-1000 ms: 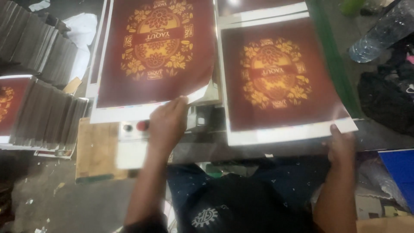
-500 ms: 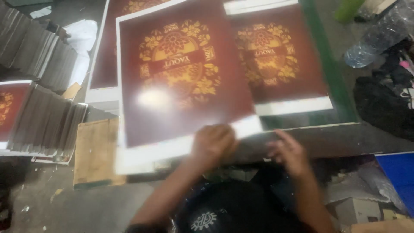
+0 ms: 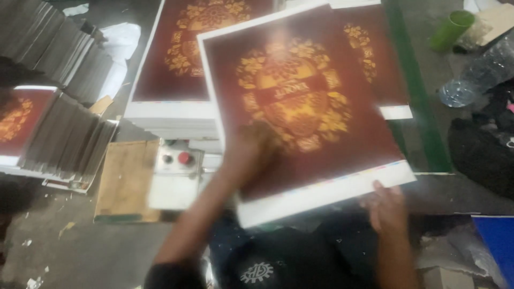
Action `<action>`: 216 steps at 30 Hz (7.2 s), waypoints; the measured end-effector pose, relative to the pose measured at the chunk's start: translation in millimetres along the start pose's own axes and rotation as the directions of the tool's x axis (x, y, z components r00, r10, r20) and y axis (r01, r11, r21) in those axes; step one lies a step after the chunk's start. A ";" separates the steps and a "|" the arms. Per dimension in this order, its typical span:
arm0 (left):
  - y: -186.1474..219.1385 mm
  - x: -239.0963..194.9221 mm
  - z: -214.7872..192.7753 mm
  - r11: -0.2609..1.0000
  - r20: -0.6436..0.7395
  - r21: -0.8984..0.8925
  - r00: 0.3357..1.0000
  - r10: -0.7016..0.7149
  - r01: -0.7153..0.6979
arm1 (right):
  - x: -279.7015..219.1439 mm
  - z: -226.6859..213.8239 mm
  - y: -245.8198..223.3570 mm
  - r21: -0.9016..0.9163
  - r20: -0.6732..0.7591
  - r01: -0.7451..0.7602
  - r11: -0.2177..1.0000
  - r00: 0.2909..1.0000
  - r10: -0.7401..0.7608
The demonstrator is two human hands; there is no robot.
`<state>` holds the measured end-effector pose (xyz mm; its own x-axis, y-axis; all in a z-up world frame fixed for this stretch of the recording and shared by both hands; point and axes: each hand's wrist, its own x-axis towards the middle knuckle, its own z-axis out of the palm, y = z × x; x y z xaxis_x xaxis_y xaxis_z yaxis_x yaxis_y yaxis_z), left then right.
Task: Sorting and feeding printed sheets onto a processing machine in a print shop.
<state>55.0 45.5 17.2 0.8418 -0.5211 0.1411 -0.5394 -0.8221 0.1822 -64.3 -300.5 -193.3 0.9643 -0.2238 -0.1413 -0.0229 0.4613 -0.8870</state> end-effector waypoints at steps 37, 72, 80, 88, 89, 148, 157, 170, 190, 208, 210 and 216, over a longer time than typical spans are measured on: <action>-85.1 -23.4 12.4 0.989 -0.486 0.144 0.869 0.088 -0.020 | -31.8 -62.9 -37.3 -0.278 -0.581 -0.171 0.945 0.814 -0.023; 25.9 -12.0 3.6 0.922 -0.288 -0.183 0.915 0.281 -0.341 | 1.3 28.6 10.2 -0.010 0.043 -0.074 0.997 0.996 0.074; -119.8 15.0 33.2 0.948 -0.150 0.095 0.946 -0.288 0.304 | -18.1 -11.9 -39.6 -0.127 -0.509 -0.007 0.992 0.859 -0.059; -143.6 6.1 41.0 0.945 -0.040 0.245 0.977 -0.212 0.215 | -34.2 -99.5 -22.7 -0.083 -0.487 0.148 0.985 0.856 -0.170; -152.9 9.9 44.7 0.940 -0.109 0.290 0.982 -0.152 0.177 | -39.3 -95.7 -30.9 -0.046 -0.573 0.088 0.995 0.814 -0.098; -64.1 -13.5 28.2 0.994 -0.214 -0.105 0.976 -0.025 0.002 | -13.1 -20.6 4.6 0.033 -0.168 0.144 0.989 0.976 -0.136; -96.2 -0.6 41.5 0.945 -0.102 0.313 0.993 -0.062 0.091 | -42.7 -80.2 -15.2 0.214 -0.224 0.170 0.962 0.967 -0.121; -155.2 21.5 10.6 0.969 -0.342 0.132 0.908 0.240 -0.207 | -67.0 -107.2 -10.8 -0.102 -0.556 -0.073 0.992 0.831 0.004; -36.3 -36.7 7.3 0.974 -0.552 0.091 0.803 0.224 -0.209 | 79.8 -60.8 -13.2 -0.305 -0.339 -0.140 0.942 0.940 0.030; 81.8 -31.8 71.2 0.791 -0.322 -0.107 0.774 0.546 -0.602 | -0.9 39.6 67.3 0.094 0.219 -0.256 0.962 0.948 0.231; 79.2 -31.4 62.1 0.774 -0.360 -0.029 0.729 0.582 -0.633 | 2.2 33.3 57.0 0.234 0.176 -0.270 0.934 0.957 0.232; 17.0 -15.7 17.8 0.957 -0.334 -0.017 0.904 0.266 -0.288 | 0.5 3.3 11.7 0.079 -0.032 -0.048 0.996 0.998 0.051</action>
<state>33.1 35.7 0.8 0.6105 -0.6133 0.5012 -0.7594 -0.6329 0.1506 -63.2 -292.3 -202.3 0.9530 -0.2276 -0.2001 -0.0483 0.5376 -0.8418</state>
